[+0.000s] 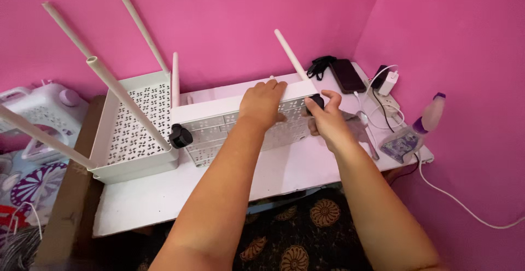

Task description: The person wipes several small black plastic feet with a gray cloth, then inserts white plastic tubes into the corner holes of two white perforated trays to form legs. Finally, the person attaches the black feet to the bottom of the tubes, completing the assembly of two small plastic racks.

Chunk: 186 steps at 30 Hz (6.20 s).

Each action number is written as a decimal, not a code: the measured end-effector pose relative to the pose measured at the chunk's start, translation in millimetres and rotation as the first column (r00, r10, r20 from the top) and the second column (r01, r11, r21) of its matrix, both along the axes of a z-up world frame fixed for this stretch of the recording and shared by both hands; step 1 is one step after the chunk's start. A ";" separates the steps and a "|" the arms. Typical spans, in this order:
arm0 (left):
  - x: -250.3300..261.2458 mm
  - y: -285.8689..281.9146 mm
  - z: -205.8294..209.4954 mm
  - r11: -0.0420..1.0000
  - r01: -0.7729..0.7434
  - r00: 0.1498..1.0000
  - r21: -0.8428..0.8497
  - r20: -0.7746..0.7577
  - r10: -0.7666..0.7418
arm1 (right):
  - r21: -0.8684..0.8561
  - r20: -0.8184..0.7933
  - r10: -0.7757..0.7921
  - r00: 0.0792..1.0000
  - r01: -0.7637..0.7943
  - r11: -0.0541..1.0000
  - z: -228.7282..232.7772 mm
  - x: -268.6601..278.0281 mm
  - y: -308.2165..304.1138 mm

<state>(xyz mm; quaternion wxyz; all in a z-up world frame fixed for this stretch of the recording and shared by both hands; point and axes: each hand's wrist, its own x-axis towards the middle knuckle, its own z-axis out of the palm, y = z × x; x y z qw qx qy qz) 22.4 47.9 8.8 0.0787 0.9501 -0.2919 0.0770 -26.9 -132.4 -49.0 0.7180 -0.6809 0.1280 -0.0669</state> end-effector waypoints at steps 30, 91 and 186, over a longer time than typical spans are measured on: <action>-94.2 121.9 -227.6 0.440 -0.218 0.758 -0.871 0.133 0.639 | -0.967 0.201 -0.171 0.965 0.223 0.123 -156.0 -20.1 -68.6; -45.8 140.7 -100.8 -0.051 -0.623 0.778 -0.781 -0.612 -0.140 | -0.239 0.440 -0.373 0.817 0.507 0.828 -26.6 -9.3 -31.7; -65.3 104.2 -110.0 -0.213 -0.572 0.740 -0.792 -0.387 -0.551 | -0.522 0.061 0.320 0.945 -0.243 0.818 -50.4 -80.7 171.4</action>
